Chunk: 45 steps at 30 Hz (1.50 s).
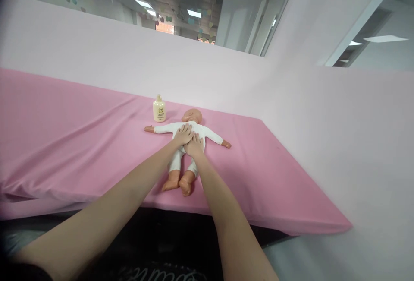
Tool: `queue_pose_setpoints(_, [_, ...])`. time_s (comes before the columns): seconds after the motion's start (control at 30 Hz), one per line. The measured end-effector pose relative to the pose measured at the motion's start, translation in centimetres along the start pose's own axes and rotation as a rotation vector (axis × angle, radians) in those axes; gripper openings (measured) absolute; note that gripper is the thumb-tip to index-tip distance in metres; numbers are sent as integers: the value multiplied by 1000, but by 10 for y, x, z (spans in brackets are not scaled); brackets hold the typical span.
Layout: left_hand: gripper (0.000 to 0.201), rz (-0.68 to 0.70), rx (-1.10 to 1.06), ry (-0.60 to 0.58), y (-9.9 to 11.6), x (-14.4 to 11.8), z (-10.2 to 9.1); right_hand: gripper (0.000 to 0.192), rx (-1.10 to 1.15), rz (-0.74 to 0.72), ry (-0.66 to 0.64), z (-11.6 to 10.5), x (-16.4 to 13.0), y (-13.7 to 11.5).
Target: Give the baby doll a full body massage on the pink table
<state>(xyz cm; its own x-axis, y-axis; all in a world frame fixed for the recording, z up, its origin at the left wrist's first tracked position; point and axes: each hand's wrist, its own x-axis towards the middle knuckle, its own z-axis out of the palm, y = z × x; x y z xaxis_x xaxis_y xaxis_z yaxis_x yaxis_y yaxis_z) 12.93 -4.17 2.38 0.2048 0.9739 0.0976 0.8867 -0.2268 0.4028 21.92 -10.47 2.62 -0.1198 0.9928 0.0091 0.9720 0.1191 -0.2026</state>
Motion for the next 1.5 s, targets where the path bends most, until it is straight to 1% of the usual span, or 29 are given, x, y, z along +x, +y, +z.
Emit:
queue_pose_setpoints(0.13, [70,-40,-3,8,-1,-15,-2,71,-5,-12,30,3,-12,0])
queue_pose_setpoints(0.3, [69,-83,-24,15,-4,-33,-3,68,18,7,25,5,-22,0])
queue_pose_setpoints(0.6, [65,-96,-59,30,-8,-49,-5,65,55,94,51,3,-24,3])
queue_pose_setpoints(0.9, [66,-75,-24,32,-11,-51,-4,69,50,162,72,6,-10,2])
queue_pose_setpoints(1.1, [67,-41,0,24,-13,-48,-2,69,41,199,71,2,6,6])
queue_pose_setpoints(1.27, [67,-6,16,6,-16,-44,-2,71,42,187,75,1,24,11])
queue_pose_setpoints(1.4, [69,22,31,-15,-18,-42,-3,74,-2,168,103,0,35,14])
queue_pose_setpoints(1.5, [71,54,69,-11,-20,-41,-2,74,-43,133,112,-2,42,15])
